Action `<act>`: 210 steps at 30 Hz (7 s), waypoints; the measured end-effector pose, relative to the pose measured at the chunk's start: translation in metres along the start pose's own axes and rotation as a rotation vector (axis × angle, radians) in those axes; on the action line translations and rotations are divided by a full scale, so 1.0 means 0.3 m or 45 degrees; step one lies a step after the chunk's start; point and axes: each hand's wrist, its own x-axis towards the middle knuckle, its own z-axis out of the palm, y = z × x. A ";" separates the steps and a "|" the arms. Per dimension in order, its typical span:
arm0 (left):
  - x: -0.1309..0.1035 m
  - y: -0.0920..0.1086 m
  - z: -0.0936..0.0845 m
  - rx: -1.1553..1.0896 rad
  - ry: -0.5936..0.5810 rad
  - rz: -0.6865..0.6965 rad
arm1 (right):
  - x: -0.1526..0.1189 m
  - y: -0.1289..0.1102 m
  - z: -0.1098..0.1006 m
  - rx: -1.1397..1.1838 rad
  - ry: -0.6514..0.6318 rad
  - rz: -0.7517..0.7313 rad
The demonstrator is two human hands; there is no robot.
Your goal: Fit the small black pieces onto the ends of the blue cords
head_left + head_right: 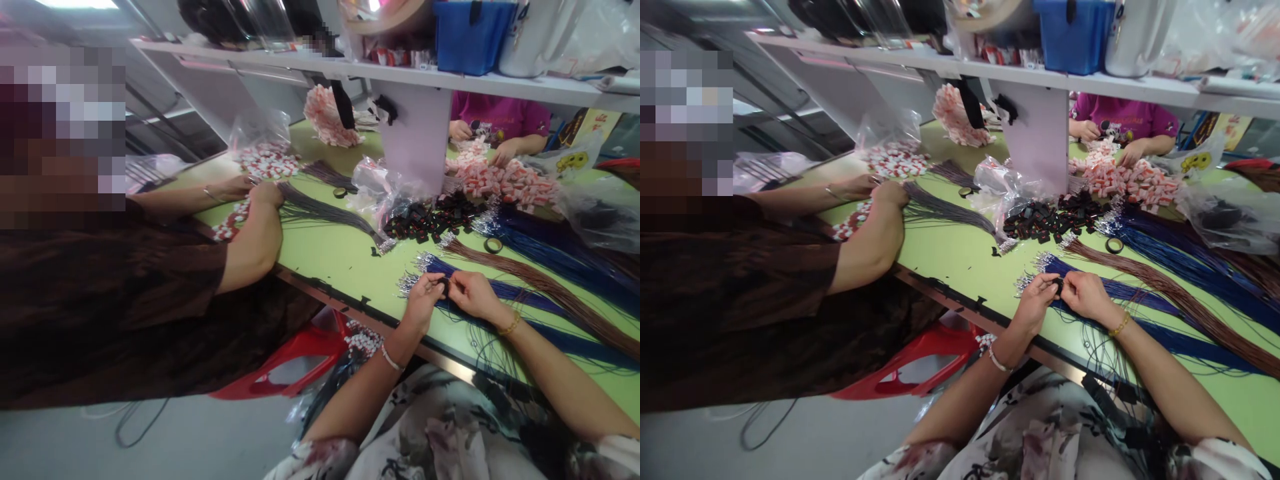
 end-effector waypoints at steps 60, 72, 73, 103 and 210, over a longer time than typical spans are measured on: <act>0.389 0.232 -0.239 1.509 0.080 0.751 | -0.021 -0.016 0.094 -0.356 -0.043 0.015; 0.210 0.256 -0.272 0.330 0.031 0.409 | 0.039 0.017 -0.033 0.285 -0.317 0.098; 0.194 0.255 -0.275 0.267 0.030 0.367 | 0.043 0.021 -0.048 0.316 -0.328 0.115; -0.035 0.160 -0.123 -0.350 -0.266 -0.196 | 0.015 -0.134 0.025 0.414 0.175 0.013; -0.038 0.067 -0.046 -0.024 -0.001 -0.046 | 0.006 -0.056 0.049 0.297 -0.028 0.114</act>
